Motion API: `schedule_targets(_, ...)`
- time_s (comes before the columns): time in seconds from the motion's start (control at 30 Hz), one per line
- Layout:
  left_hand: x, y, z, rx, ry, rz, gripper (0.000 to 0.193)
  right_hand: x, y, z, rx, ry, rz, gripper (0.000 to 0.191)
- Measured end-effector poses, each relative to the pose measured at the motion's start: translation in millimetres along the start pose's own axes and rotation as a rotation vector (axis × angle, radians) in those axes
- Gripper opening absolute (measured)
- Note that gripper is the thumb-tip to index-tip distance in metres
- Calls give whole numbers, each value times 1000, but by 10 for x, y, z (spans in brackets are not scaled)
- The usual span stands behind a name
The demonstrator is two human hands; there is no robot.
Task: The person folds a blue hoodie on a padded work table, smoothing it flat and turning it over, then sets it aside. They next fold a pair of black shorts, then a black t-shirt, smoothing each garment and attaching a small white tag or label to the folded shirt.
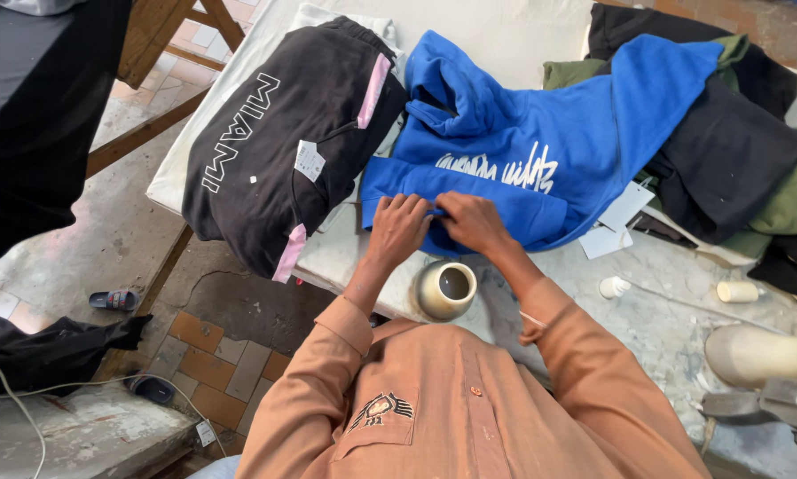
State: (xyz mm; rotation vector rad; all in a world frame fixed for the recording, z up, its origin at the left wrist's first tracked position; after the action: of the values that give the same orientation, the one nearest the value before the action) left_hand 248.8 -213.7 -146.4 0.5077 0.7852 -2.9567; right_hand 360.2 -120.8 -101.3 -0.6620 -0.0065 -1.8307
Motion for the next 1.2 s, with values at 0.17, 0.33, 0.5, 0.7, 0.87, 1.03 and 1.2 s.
schedule_targets(0.17,121,76,340,-363,18,242,40,-67,444,581,-127,-63,14,32)
schedule_targets(0.33,-169,448,488,-342,231,208,46,102,1275,692,-69,-105,-24,36)
schedule_targets(0.5,-595,986,545,-252,246,-238,29,182,1977,368,-12,-60,-57,25)
schedule_targets(0.7,-629,1278,201,41,161,-257,24,-131,2225,-369,233,88,-147,29)
schedule_targets(0.87,-572,1383,-65,57,118,-158,19,-213,2174,-498,400,106,-185,39)
schedule_targets(1.03,-501,1442,-102,211,160,24,30,-105,1955,-142,439,-148,-324,43)
schedule_targets(1.2,-322,1467,8,591,477,246,24,175,1648,87,59,-260,-357,58)
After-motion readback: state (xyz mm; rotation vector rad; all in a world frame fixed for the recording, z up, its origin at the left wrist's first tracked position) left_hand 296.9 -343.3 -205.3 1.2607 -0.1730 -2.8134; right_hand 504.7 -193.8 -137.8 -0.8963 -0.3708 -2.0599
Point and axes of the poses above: each hand's wrist, its own y-axis away from the middle knuckle, its own z-axis out of the back of the hand, x = y × z, the point moved 4 cm from there along -y, towards the middle knuckle, and after that the axes turned 2 degrees about x, right-handed, at the moved point
